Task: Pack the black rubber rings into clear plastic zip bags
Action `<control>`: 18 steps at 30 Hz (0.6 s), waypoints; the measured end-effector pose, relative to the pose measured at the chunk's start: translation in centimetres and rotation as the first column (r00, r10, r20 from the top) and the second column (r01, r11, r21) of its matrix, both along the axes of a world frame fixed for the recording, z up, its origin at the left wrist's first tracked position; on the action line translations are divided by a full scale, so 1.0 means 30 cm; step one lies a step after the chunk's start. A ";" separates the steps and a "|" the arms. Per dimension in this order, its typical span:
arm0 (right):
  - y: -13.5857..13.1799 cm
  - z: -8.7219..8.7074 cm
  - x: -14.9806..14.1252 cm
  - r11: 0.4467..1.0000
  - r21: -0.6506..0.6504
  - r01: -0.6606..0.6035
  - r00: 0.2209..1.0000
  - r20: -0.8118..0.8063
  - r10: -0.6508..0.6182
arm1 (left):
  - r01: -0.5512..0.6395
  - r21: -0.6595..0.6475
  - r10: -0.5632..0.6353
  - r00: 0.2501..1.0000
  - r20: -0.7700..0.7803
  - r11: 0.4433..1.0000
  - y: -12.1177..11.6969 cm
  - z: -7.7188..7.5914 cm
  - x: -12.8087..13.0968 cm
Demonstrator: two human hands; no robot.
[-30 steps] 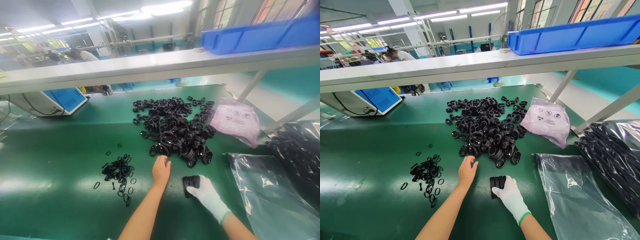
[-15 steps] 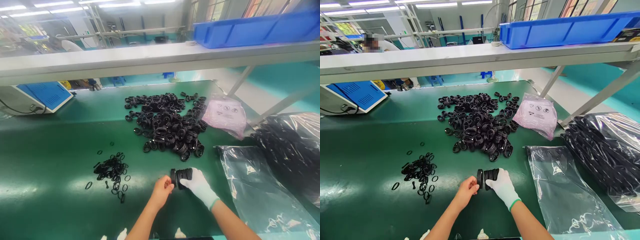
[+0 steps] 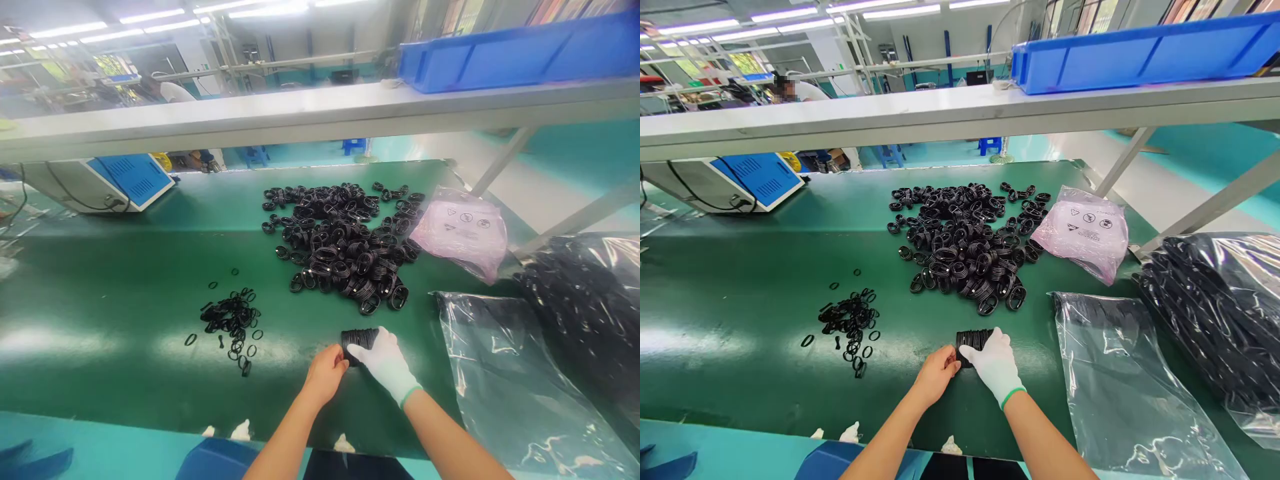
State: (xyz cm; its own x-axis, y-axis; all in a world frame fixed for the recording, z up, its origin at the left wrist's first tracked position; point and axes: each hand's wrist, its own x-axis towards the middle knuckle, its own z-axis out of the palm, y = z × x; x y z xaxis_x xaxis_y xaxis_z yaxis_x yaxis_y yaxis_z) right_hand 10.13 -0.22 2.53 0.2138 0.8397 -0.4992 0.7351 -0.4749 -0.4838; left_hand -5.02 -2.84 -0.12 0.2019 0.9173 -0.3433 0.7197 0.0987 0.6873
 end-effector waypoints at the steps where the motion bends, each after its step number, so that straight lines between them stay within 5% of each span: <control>1: 0.000 -0.004 -0.009 1.000 -0.009 0.014 0.999 0.034 -0.014 | 0.007 -0.002 -0.007 1.000 -0.008 1.000 0.001 0.006 0.000; 9: 0.003 -0.027 -0.037 0.997 -0.011 0.077 0.994 0.080 -0.076 | 0.055 -0.025 -0.056 0.998 -0.028 0.998 0.042 0.079 -0.039; 18: 0.010 -0.013 -0.077 0.990 -0.048 0.133 0.979 0.165 -0.123 | 0.176 -0.031 -0.175 0.984 0.032 0.984 0.106 0.030 -0.052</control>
State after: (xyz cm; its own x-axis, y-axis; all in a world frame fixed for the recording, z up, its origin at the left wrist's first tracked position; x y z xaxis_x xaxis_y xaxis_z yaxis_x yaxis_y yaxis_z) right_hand 7.82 0.10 2.13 0.3994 0.7707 -0.4965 0.7325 -0.5940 -0.3326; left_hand -6.57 0.34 0.79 0.3689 0.8547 -0.3653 0.7079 -0.0037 0.7063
